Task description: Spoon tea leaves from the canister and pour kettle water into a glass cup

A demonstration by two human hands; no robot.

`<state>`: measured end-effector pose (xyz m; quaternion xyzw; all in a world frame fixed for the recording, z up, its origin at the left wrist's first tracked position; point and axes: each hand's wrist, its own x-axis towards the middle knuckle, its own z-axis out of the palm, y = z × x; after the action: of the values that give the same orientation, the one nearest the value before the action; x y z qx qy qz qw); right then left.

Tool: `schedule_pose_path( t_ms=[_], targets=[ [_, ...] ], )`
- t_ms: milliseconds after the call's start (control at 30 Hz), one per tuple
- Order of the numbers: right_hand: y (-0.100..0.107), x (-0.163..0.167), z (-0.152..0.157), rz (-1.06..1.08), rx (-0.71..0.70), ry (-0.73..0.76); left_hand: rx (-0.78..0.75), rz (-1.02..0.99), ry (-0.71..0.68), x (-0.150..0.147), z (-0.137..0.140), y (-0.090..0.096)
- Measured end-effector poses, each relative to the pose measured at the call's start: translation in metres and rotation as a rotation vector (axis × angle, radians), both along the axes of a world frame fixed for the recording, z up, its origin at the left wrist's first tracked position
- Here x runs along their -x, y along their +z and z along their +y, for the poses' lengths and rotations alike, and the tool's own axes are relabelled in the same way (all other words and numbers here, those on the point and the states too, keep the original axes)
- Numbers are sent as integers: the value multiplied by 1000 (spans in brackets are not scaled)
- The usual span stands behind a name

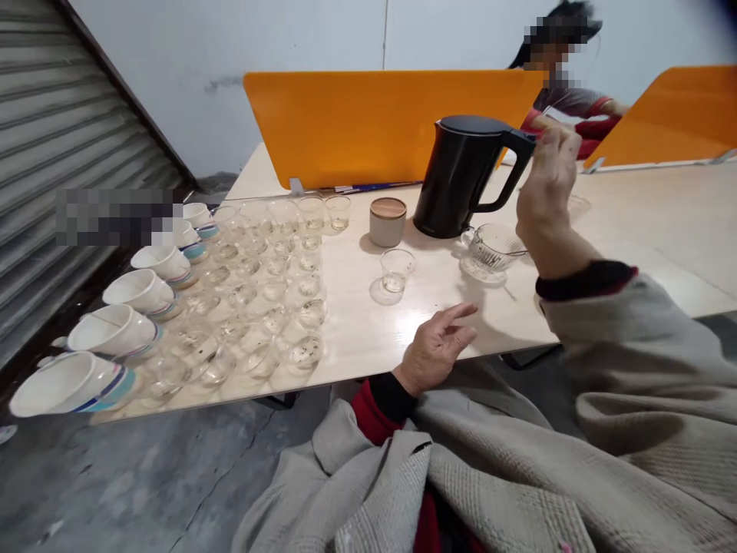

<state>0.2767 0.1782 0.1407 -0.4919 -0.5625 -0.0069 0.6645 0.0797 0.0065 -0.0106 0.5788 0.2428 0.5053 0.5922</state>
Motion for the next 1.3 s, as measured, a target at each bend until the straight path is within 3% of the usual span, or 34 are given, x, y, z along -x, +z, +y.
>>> schedule_pose_path(
  t_ms=[67,133,200,300,400,567,733,933,1000,1167,1300],
  targets=[
    [-23,16,-45,-50,64,92,61,-35,79,9,-2,3],
    [-54,26,-88,-225,284,302,157,-62,249,22,-2,5],
    [-87,28,-120,-367,376,414,206,-55,442,36,2,6],
    [-130,24,-138,-478,417,464,190,13,593,52,9,5],
    [-152,22,-133,-637,440,456,182,38,638,58,14,2],
    [-152,30,-130,-949,472,349,185,69,655,56,20,-2],
    [-149,32,-137,-963,468,344,81,223,657,59,20,-10],
    [-154,26,-141,-873,446,405,-462,769,581,63,-7,-4],
    [-156,26,-142,-858,440,407,-575,957,563,60,-13,0],
    [-154,35,-139,-859,450,332,-680,1385,493,44,-10,9],
    [-148,47,-130,-941,516,242,-691,1550,509,33,-6,15]
  ],
)
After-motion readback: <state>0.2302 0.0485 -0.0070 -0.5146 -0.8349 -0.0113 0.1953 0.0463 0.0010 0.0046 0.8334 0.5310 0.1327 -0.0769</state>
